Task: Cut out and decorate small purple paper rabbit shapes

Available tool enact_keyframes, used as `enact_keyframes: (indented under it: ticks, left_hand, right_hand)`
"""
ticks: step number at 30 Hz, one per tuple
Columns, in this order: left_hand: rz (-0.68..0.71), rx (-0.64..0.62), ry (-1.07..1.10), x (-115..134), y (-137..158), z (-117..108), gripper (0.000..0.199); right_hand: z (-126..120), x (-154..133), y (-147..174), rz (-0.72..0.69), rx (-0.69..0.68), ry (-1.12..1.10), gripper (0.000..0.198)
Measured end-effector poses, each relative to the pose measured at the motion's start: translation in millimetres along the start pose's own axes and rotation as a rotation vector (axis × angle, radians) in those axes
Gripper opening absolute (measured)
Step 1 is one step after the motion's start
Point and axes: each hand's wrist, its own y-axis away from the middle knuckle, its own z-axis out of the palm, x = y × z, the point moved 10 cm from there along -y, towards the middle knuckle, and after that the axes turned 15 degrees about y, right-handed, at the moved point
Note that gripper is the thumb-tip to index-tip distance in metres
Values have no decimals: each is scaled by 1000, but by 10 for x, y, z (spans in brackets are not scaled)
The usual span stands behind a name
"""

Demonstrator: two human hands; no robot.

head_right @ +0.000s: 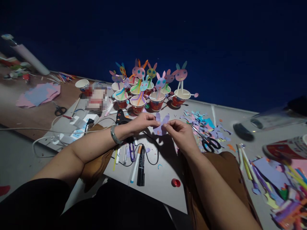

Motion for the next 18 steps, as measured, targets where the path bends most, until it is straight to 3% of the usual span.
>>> enact_keyframes:
  ticks: [5, 11, 18]
  left_hand:
    - [-26, 5, 8, 9, 7, 5, 41]
    - [-15, 14, -99, 31, -11, -52, 27]
    - [-94, 83, -225, -177, -102, -217, 18]
  right_hand:
    - [7, -18, 17, 31, 0, -27, 30]
    - [5, -47, 15, 18, -2, 7, 27]
    - [-498, -63, 17, -42, 289, -4, 26]
